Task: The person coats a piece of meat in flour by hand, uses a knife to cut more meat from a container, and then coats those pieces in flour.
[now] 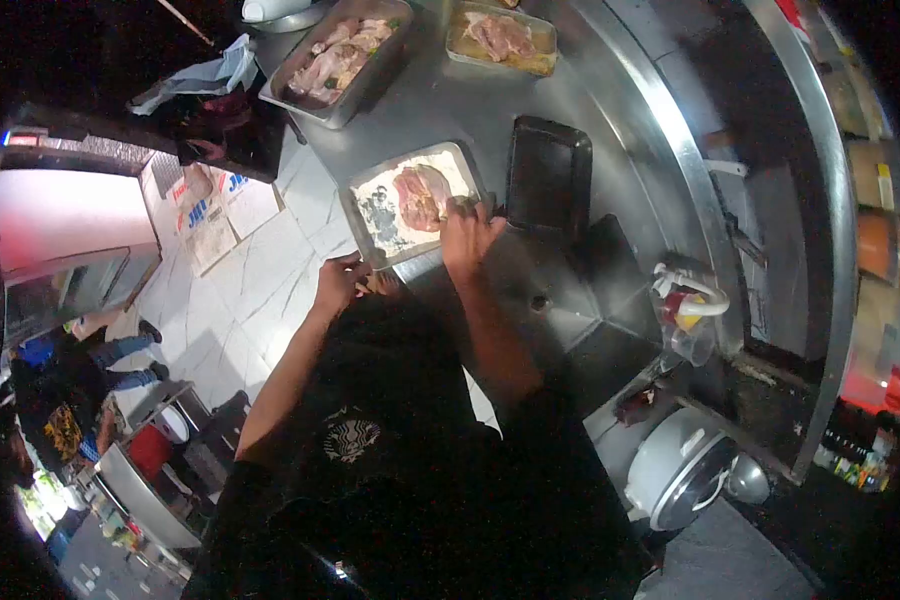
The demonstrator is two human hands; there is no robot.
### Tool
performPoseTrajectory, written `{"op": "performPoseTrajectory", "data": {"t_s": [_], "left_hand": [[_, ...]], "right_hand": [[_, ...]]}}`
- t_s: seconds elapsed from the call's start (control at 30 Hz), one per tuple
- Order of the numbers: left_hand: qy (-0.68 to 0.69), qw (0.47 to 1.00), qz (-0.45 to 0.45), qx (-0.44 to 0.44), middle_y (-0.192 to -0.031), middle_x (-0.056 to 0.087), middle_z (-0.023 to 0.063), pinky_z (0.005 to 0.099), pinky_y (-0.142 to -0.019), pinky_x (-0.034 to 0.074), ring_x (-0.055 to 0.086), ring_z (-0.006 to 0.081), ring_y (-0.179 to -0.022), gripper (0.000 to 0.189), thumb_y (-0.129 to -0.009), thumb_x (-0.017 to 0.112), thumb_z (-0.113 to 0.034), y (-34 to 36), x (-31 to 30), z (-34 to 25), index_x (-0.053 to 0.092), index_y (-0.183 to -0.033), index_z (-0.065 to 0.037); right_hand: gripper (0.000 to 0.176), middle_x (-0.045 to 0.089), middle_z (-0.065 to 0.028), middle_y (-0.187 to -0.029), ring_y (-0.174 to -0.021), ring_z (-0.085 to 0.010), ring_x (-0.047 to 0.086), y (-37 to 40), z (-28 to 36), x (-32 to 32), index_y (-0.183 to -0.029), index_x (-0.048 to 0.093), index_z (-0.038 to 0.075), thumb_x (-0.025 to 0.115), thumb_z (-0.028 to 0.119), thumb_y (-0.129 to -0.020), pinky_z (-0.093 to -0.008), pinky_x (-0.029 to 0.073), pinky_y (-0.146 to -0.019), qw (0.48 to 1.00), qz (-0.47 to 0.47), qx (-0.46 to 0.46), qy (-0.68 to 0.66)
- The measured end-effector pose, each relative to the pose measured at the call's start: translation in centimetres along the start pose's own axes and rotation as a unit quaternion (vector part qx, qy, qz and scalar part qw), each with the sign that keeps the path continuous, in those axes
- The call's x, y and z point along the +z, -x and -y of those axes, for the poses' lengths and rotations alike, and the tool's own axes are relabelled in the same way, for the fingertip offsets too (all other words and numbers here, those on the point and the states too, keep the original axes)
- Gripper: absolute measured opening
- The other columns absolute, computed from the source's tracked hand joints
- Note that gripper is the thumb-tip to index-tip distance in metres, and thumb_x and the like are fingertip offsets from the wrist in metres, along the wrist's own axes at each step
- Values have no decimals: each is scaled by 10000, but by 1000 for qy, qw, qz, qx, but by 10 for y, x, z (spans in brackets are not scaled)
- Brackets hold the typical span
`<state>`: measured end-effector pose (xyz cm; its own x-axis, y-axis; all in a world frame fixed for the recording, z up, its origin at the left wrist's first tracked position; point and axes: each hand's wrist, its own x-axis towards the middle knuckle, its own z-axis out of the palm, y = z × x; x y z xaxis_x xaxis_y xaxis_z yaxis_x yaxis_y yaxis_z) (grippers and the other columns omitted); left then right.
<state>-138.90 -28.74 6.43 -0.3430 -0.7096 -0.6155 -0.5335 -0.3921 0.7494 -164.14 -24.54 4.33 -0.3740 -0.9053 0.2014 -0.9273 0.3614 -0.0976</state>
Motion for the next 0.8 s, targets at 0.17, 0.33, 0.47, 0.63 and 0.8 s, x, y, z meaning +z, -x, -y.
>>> {"op": "performPoseTrajectory", "data": {"t_s": [0.17,0.33,0.47,0.63,0.8], "left_hand": [[80,996,-13,37,-743,709,68,270,-523,485,626,100,-603,123,-923,654,-73,10,7,-9,715,-889,28],[77,997,-18,22,-745,706,61,258,-535,497,618,86,-625,121,-937,645,-65,2,18,-2,707,-898,31],[60,998,-20,6,-773,712,56,259,-545,507,618,87,-640,107,-934,647,-65,-5,21,-2,712,-903,14],[86,996,-20,6,-767,707,58,283,-564,529,619,96,-650,111,-931,643,-65,-5,23,-1,719,-912,15],[67,997,-41,25,-709,686,66,292,-563,505,608,88,-635,130,-915,663,-89,-8,29,17,731,-881,17]], "right_hand": [[265,733,-28,-911,-1009,-201,609,-15,0,2,-1011,741,158,731,216,-753,-484,326,-857,999,-6,-7,-44],[250,733,-49,-859,-966,-224,627,-21,-2,14,-982,746,151,763,220,-742,-508,326,-850,999,-19,-3,-51],[260,733,-72,-871,-990,-252,636,-31,0,11,-1000,748,176,776,233,-748,-514,331,-861,998,31,28,-56],[319,736,-70,-906,-1050,-272,628,-38,1,6,-1060,736,209,791,255,-749,-517,333,-887,993,82,59,-64],[278,726,-50,-990,-1080,-264,619,-27,-1,16,-1050,717,170,747,213,-777,-518,338,-889,997,41,45,-49]]}}
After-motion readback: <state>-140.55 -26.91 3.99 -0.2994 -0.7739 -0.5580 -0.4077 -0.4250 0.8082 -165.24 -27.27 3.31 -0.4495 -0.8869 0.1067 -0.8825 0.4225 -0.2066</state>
